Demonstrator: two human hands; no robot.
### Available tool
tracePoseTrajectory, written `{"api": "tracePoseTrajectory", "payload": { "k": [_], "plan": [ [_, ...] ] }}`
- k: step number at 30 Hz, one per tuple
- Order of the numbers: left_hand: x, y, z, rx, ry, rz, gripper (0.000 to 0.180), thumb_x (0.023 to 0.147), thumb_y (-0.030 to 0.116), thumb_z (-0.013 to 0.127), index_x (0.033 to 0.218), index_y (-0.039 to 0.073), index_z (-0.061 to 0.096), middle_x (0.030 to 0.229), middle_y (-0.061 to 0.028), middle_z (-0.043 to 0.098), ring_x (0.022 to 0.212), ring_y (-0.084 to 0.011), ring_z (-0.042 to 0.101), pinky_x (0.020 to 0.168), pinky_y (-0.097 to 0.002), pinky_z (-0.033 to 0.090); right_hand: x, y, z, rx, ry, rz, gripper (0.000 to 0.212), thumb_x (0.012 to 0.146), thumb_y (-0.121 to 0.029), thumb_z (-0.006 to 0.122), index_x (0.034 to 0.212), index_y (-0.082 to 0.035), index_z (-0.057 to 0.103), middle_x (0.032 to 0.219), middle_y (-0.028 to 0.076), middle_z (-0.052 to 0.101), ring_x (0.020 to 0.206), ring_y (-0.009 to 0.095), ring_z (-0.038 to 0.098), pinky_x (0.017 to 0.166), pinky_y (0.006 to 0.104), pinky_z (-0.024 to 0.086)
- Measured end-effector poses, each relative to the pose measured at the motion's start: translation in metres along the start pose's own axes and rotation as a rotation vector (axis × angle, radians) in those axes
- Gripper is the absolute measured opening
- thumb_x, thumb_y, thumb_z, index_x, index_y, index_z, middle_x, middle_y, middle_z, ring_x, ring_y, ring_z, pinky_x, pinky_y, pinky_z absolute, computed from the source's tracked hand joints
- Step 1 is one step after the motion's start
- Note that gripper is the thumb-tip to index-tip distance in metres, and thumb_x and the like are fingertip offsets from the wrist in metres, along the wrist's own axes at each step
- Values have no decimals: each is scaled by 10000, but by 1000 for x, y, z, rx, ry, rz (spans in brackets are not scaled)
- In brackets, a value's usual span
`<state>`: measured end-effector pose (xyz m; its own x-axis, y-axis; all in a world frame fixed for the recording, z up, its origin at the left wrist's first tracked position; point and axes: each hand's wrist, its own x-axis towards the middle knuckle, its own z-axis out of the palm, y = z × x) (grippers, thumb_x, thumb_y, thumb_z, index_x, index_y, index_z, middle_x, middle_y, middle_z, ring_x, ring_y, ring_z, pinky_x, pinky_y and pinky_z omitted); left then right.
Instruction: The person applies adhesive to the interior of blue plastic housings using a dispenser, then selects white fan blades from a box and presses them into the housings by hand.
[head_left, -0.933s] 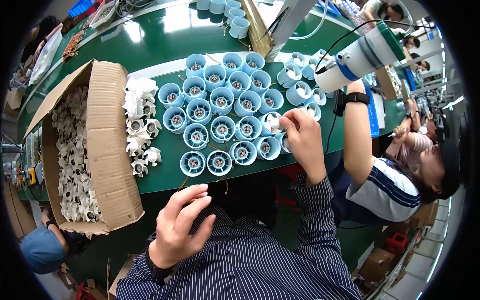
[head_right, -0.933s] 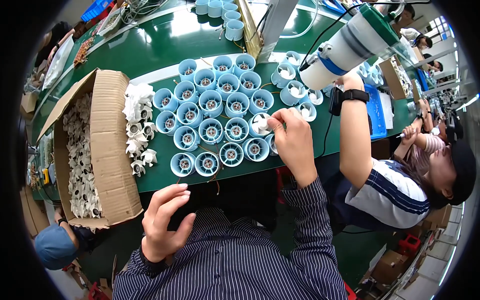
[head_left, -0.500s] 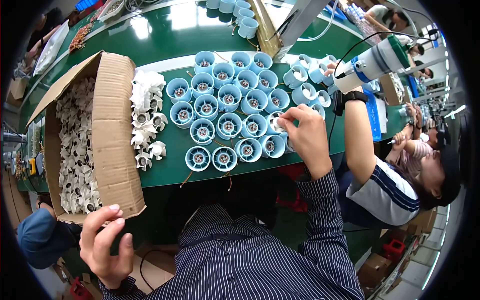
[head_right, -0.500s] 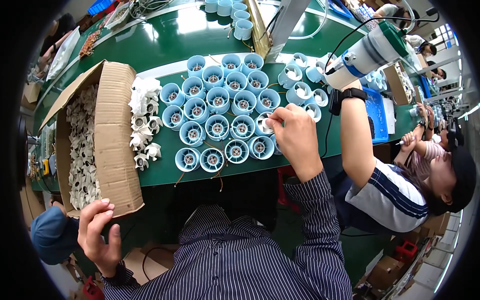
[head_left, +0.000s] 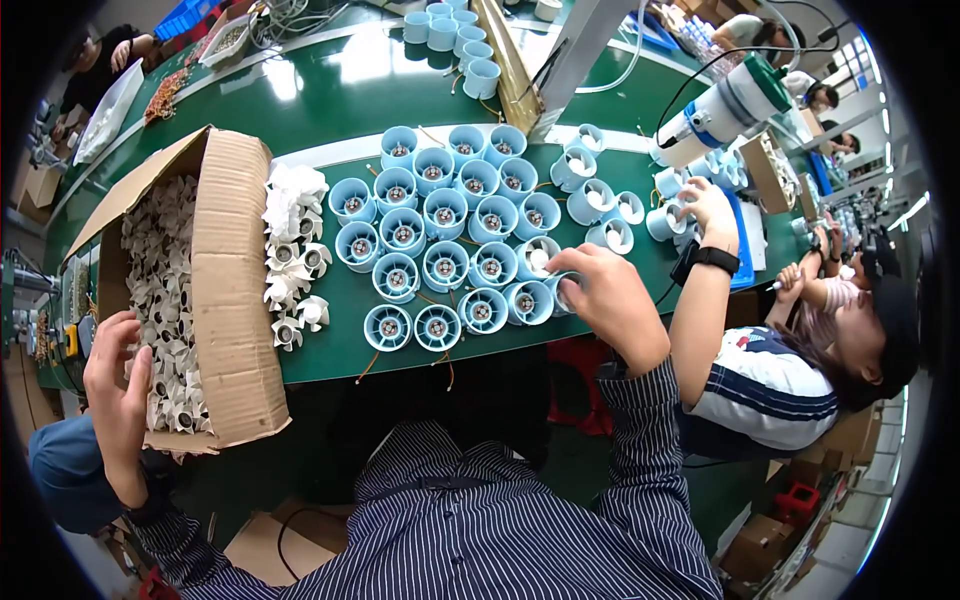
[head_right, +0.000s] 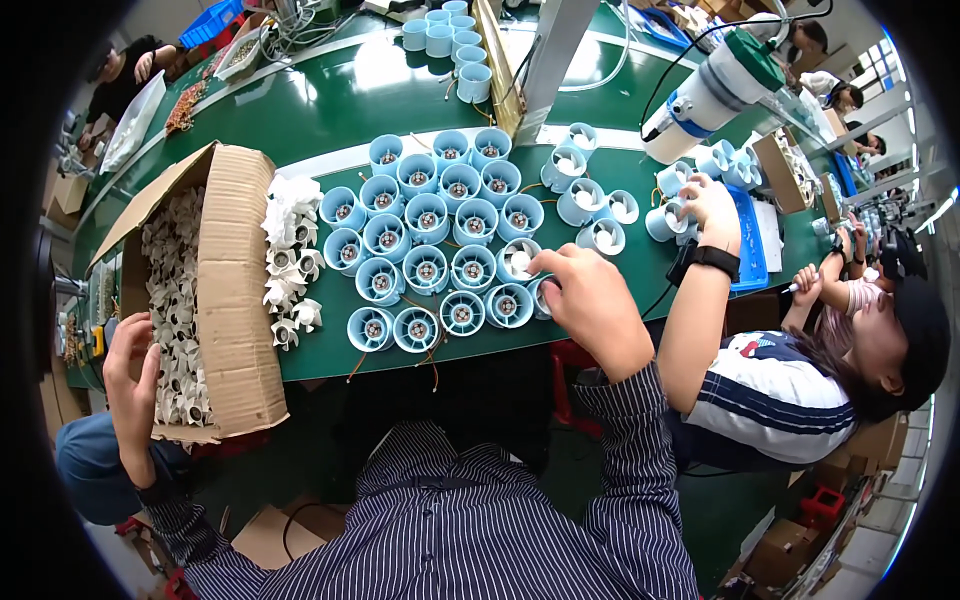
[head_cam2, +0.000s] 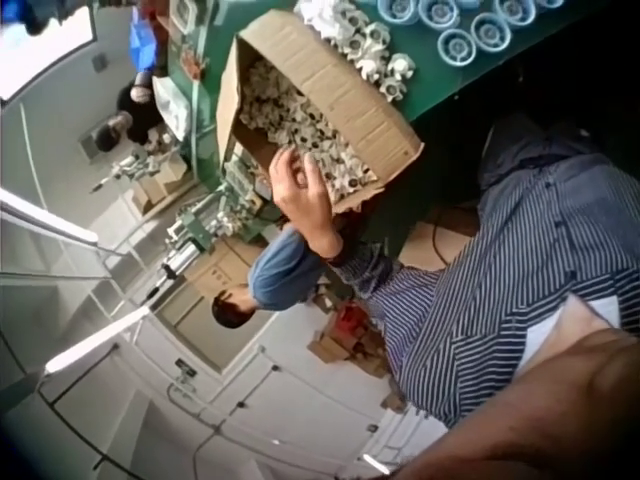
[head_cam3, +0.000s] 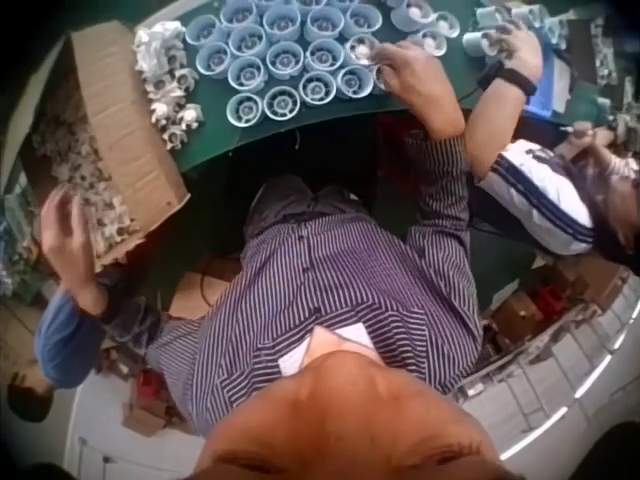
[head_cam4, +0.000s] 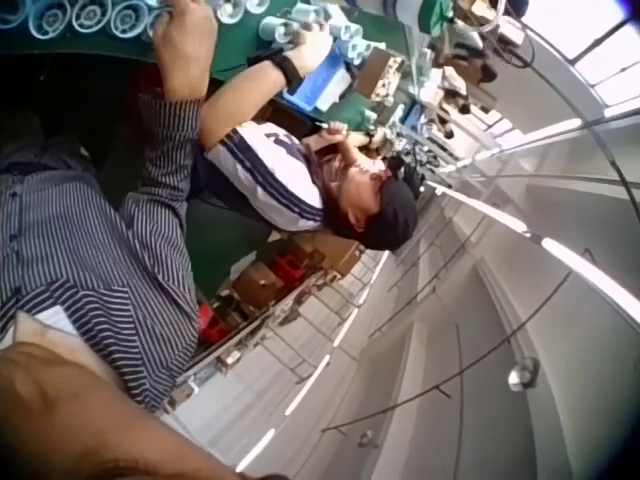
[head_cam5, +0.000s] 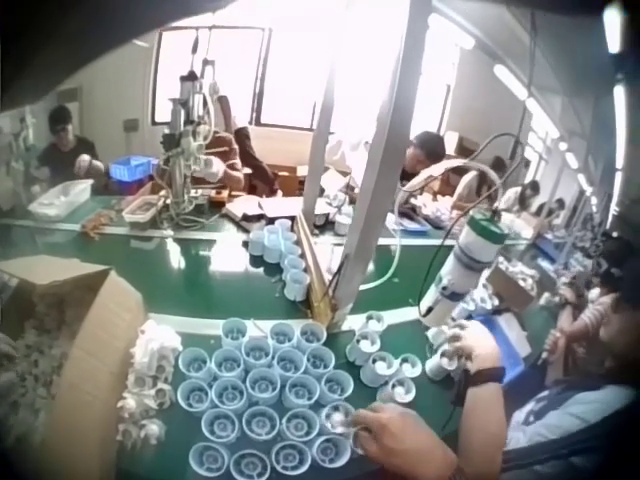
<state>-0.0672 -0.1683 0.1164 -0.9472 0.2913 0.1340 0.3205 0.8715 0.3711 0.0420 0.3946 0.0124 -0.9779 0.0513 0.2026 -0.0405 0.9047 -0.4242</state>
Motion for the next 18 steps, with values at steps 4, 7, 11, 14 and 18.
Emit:
{"api": "tracePoseTrajectory", "payload": {
  "k": [4, 7, 11, 14, 18],
  "plan": [
    [-4, -32, 9, 142, -20, -31, 395, 937, 58, 718, 1308, -48, 632, 1346, -220, 664, 1227, -385, 658, 1063, -421, 516, 12, -1, 11, 42, -83, 29, 137, 908, -51, 721, 1028, -37, 785, 912, 181, 721, 842, 380, 721, 769, 432, 569],
    [23, -51, 39, 148, -59, 78, 496, 940, 157, 753, 1378, -28, 615, 1373, -251, 653, 1293, -433, 629, 1118, -450, 486, -8, 35, -11, -42, -28, 162, 146, 873, -11, 721, 1003, -9, 788, 906, 174, 743, 843, 356, 733, 774, 410, 570],
    [38, -62, 55, 130, -88, 1, 621, 965, 308, 766, 1456, -21, 574, 1419, -274, 631, 1365, -439, 593, 1166, -466, 463, -12, 66, -13, -62, 107, 65, 166, 928, -18, 686, 1067, -8, 777, 972, 150, 750, 915, 333, 732, 839, 384, 561],
    [38, -76, 50, 186, -76, -67, 699, 969, 368, 767, 1516, -6, 546, 1487, -273, 601, 1402, -427, 576, 1183, -457, 455, 1, 61, -9, -188, 134, 67, 191, 953, -4, 673, 1119, -22, 766, 1037, 139, 744, 928, 331, 721, 860, 385, 554],
    [64, -81, 61, 113, -175, -185, 768, 960, 385, 774, 1570, 3, 506, 1584, -265, 534, 1452, -419, 535, 1206, -455, 443, 6, 98, 7, -198, 194, 190, 200, 963, 3, 670, 1136, -36, 762, 1045, 121, 725, 891, 288, 713, 833, 375, 549]
  ]
}}
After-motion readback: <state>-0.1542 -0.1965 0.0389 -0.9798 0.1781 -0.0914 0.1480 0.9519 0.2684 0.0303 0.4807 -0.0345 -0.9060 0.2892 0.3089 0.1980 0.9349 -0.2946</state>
